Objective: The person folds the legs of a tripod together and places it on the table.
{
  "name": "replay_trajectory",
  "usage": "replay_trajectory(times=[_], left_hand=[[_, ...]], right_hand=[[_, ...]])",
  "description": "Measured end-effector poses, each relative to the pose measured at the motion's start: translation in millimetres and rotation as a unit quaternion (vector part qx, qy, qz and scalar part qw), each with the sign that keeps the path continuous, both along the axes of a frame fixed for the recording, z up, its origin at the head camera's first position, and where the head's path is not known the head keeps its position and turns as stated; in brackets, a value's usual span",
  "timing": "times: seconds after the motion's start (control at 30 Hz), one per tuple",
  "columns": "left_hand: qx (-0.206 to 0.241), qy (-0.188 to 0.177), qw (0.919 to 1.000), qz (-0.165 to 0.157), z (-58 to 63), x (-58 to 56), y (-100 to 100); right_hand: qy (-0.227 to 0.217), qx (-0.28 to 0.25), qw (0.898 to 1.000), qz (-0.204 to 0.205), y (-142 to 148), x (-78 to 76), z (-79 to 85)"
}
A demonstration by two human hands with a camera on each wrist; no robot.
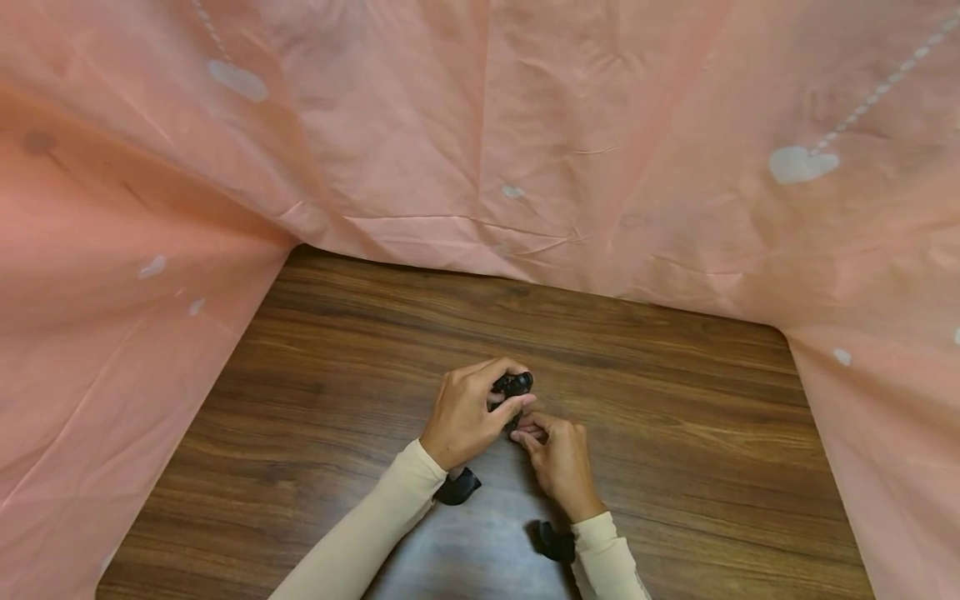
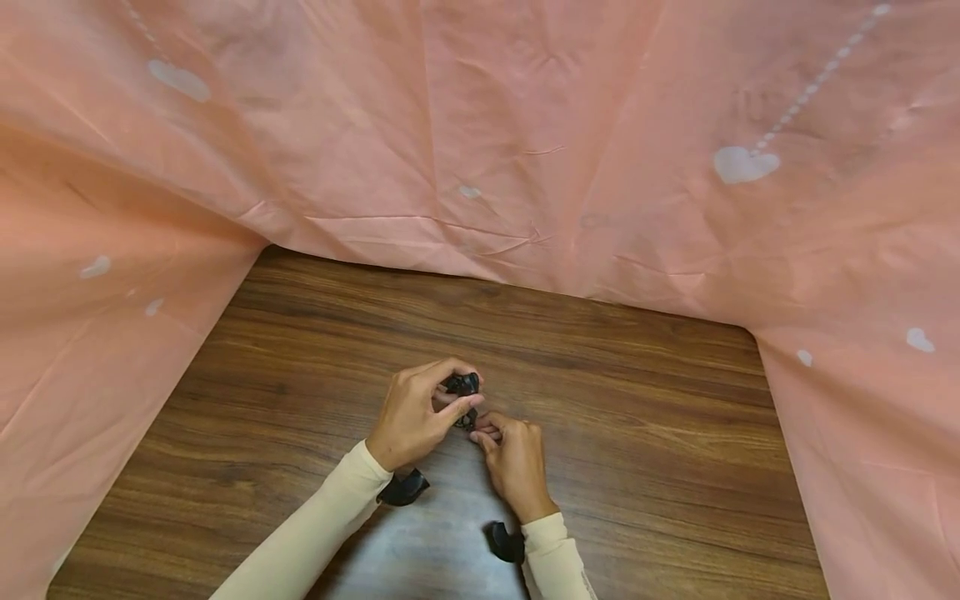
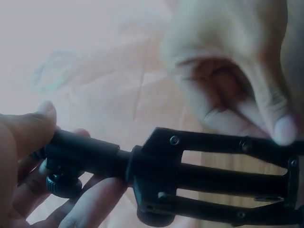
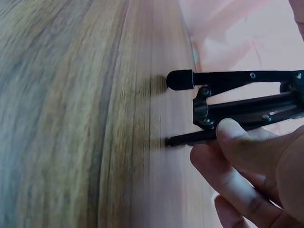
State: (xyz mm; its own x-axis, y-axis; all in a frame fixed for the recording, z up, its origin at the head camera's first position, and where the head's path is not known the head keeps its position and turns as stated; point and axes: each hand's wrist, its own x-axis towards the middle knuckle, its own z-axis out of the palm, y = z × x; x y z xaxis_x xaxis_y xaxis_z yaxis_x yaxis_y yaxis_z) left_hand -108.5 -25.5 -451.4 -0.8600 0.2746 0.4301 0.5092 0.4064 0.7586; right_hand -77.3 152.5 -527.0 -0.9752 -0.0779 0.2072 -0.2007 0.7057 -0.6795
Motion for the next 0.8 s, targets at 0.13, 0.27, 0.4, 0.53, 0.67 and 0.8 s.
replay_trajectory(times=[0.13, 0.27, 0.4, 0.53, 0.67, 0.8], left_hand=[[0.005, -0.012, 0.9999, -0.006, 0.4, 0.5, 0], [0.008, -0.022, 0.9997, -0.009, 0.0, 0.1, -1], [0.019, -0.017, 0.9995, -0.016, -2.1, -0.2, -2], [-0.016, 0.034, 0.9992, 0.014, -7.0, 0.8, 0], [-0.061, 0.096, 0.9905, 0.077, -11.9, 3.4, 2], [-0.056, 0.107, 0.9885, 0.091, -12.1, 5.0, 3]], right_hand=[[0.002, 0.003, 1.0, -0.006, -1, -1.4, 0.2], [-0.004, -0.003, 1.0, -0.009, -2, -1.7, 0.4], [-0.014, -0.012, 1.0, -0.007, 0, -0.5, 0.0], [-0.018, -0.023, 0.999, -0.015, 4, 2.6, 0.8], [-0.008, -0.037, 0.999, -0.017, 9, 4.3, 2.9], [0.003, -0.046, 0.999, -0.016, 14, 3.6, 4.8]])
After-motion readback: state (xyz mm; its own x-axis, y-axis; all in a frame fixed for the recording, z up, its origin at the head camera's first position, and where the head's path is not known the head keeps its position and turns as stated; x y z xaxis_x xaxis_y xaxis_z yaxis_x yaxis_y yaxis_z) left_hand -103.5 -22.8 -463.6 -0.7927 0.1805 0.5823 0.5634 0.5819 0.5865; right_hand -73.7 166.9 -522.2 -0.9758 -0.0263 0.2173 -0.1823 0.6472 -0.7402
